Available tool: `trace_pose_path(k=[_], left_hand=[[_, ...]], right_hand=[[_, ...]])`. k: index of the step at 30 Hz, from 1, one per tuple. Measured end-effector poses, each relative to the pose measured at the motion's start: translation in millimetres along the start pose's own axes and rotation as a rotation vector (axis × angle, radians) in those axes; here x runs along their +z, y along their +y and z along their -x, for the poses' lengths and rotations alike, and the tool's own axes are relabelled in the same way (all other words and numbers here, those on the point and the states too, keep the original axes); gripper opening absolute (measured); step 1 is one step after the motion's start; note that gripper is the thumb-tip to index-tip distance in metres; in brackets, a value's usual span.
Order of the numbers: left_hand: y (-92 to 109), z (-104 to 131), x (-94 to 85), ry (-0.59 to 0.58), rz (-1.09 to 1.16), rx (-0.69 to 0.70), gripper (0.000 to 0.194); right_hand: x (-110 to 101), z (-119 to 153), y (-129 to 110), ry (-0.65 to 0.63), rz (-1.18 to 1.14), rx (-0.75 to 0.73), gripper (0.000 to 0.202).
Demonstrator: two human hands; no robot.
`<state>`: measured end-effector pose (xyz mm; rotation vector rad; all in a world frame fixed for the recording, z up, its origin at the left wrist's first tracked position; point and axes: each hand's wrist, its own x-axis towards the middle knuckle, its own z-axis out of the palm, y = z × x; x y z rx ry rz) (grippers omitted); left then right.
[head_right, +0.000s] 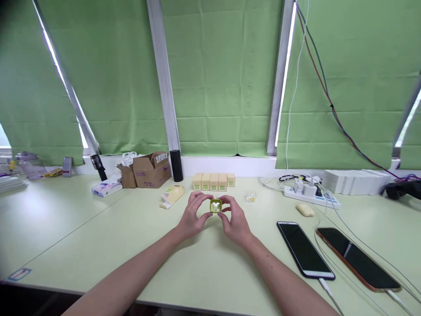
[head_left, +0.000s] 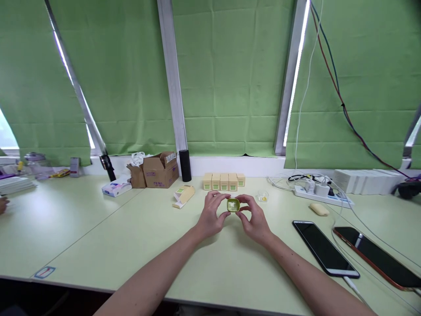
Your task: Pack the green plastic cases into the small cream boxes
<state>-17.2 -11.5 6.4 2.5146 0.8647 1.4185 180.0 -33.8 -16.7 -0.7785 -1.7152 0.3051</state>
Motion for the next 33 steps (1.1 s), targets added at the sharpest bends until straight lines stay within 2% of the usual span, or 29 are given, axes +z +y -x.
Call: trace_pose_path(k=[13,19,24,28,33], left_hand=[[-1,0,0.4,0.039,0.005,0.012,0.034],[-4,-1,5.6,0.117,0.162,-0.129,0.026],[-8,-2,7.7,0.137,0.249,-0.266,0.023],[-11,-2,9.4,0.146,0.277,-0.311,0.024],[-9,-2,9.8,0.125,0.245,-0.352,0.026]], right_hand=[[1,0,-1,0.022,-0.066,0.045,0.027],[4,-1,6,0.006,-0.102,0.093,0.03],[3,0,4,-0.034,-0.063,0.05,0.043],[3,0,4,-0.023,-0.019,0.041,0.047],[3,-1,5,-0.023,0.0,0.106,0.042]])
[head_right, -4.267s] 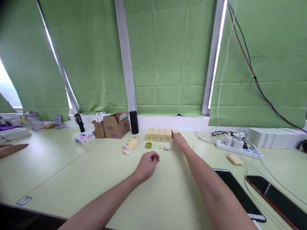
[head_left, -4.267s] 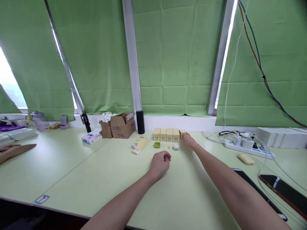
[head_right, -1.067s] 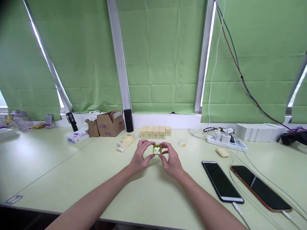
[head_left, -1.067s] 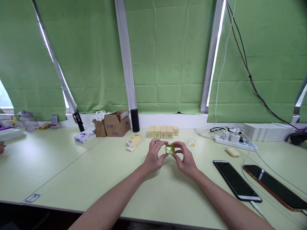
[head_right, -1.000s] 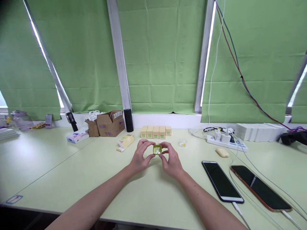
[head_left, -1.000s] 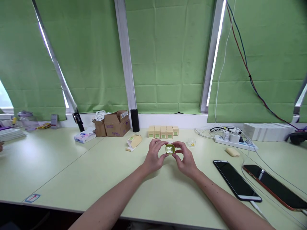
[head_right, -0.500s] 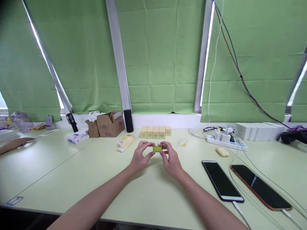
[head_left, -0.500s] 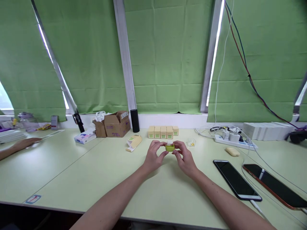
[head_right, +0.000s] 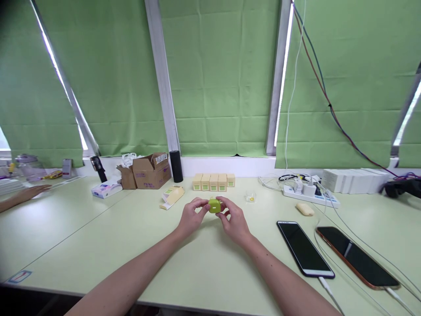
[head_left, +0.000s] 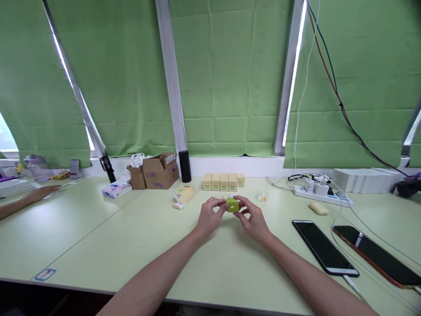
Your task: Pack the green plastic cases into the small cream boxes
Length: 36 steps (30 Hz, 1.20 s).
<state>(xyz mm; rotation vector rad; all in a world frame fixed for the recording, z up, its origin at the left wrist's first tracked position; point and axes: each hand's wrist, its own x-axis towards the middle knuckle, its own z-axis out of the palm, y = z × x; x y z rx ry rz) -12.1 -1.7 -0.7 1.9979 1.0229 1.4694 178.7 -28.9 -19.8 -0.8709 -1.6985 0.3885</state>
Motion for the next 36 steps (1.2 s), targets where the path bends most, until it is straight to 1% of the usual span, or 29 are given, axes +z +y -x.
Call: trace_pose_path(k=[3,8,10,14,18,23,28,29,31,34,36], left_hand=[[1,0,-1.1,-0.02,-0.037,0.0,0.028],[5,1,-4.3,-0.072,-0.075,0.053,0.04],[7,1,-5.2,-0.098,-0.078,0.079,0.036],[9,2,-5.4,-0.128,-0.143,0.103,0.021],[7,2,-5.3,-0.142,-0.196,0.119,0.017],[3,2,-6.4,-0.118,-0.254,0.18,0.01],[-1,1,-7.2,-0.057,-0.26,0.211,0.006],[-1,0,-7.4,-0.046,-0.25,0.219,0.009],[1,0,-7.9,-0.046,-0.242,0.241,0.024],[6,1,-8.5,-0.106,-0.275,0.295,0.049],[9,3,-8.5,-0.166,-0.307,0.338,0.054]], right_hand=[[0,-1,-3,-0.018,-0.007,0.037,0.041],[-1,-2,-10,-0.025,-0.063,0.095,0.041],[-2,-2,-12,-0.025,-0.09,0.119,0.041],[-3,-2,-10,-0.026,-0.147,0.164,0.038],[-2,-2,-3,-0.029,-0.254,0.2,0.038],[0,-3,2,-0.094,-0.484,0.252,0.043],[-3,-3,0,-0.11,-0.554,0.276,0.043],[-3,-3,-1,-0.111,-0.554,0.275,0.044],[-3,-3,-2,-0.119,-0.534,0.27,0.045],[0,-3,-2,-0.135,-0.458,0.27,0.047],[2,-2,1,-0.149,-0.4,0.272,0.048]])
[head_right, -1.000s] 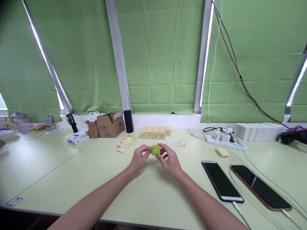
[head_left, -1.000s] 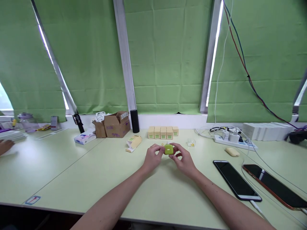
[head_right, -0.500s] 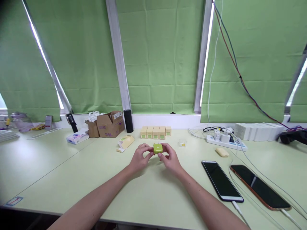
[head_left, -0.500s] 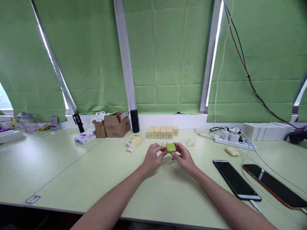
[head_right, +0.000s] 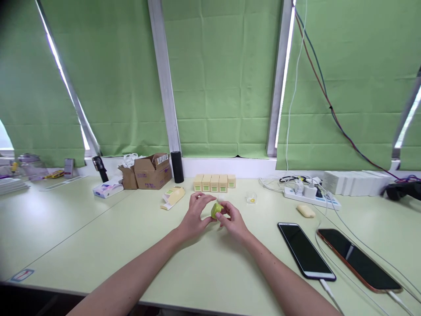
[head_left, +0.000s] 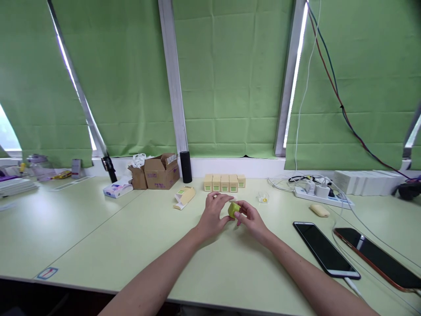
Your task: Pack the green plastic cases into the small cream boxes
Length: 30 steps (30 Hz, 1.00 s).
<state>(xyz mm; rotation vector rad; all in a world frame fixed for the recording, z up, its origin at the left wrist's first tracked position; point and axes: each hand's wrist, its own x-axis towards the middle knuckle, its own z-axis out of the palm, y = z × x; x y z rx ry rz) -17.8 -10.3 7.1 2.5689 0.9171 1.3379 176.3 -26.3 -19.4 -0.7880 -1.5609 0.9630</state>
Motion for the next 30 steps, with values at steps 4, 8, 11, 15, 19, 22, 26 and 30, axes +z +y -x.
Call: trace_pose_path(k=[4,8,11,15,19,22,26,30], left_hand=[[1,0,0.1,-0.044,0.022,0.027,0.044],[-12,-4,-0.2,0.103,0.134,-0.167,0.045],[-29,-7,-2.2,0.208,0.212,-0.366,0.048],[-47,-10,-5.1,0.236,0.358,-0.465,0.046],[-52,-10,-6.6,0.266,0.477,-0.495,0.047],[-49,-10,-7.9,0.278,0.502,-0.489,0.047],[-46,-10,-8.4,0.26,0.505,-0.467,0.047],[-46,-10,-6.6,0.241,0.491,-0.449,0.047]], right_hand=[[-2,-3,9,0.006,0.083,-0.022,0.047],[-7,-3,16,0.113,0.408,-0.073,0.034],[-7,-5,17,0.061,0.829,-0.163,0.029],[-2,-19,15,-0.11,1.215,-0.235,0.039],[7,-44,16,-0.25,1.389,-0.185,0.045],[14,-62,20,-0.29,1.426,-0.124,0.046],[22,-80,31,-0.313,1.433,-0.082,0.042],[29,-88,39,-0.305,1.427,-0.062,0.037]])
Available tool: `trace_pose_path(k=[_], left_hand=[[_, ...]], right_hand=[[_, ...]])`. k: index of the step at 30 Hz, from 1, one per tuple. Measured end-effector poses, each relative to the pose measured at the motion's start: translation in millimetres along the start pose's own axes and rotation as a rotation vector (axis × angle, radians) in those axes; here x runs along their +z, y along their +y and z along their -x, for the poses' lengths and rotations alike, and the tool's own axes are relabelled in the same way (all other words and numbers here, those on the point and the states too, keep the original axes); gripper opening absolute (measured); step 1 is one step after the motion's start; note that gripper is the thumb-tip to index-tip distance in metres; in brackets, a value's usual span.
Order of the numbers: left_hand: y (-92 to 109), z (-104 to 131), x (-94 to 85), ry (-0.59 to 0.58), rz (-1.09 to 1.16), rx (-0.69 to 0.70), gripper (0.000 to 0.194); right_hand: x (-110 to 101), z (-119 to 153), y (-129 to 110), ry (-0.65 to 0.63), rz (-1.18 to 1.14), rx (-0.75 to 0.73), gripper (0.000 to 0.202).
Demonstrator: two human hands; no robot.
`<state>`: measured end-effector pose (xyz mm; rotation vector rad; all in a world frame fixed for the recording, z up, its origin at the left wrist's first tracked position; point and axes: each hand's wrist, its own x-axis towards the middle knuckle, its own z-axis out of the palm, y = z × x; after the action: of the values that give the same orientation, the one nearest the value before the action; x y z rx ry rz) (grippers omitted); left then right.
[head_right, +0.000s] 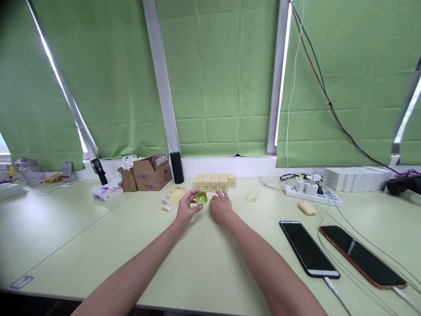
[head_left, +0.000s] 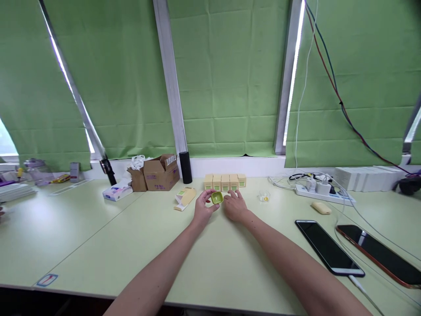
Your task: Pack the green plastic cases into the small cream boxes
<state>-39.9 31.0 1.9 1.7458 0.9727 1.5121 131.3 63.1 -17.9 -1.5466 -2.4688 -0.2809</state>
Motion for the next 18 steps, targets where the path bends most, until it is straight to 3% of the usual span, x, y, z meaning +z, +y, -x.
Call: trace_pose_path(k=[7,10,15,18], left_hand=[[0,1,1.3,0.018,-0.029,0.029,0.047],[2,3,4.3,0.024,-0.03,0.04,0.047],[5,7,12.6,-0.013,-0.033,0.032,0.047],[8,10,15.8,-0.048,-0.044,0.049,0.046]], right_hand=[[-11,23,-8,0.088,0.015,-0.031,0.038],[-18,45,-8,0.211,0.005,-0.088,0.032],[-26,80,-9,0.348,-0.114,-0.093,0.028],[-32,94,-14,0.379,-0.314,-0.082,0.027]])
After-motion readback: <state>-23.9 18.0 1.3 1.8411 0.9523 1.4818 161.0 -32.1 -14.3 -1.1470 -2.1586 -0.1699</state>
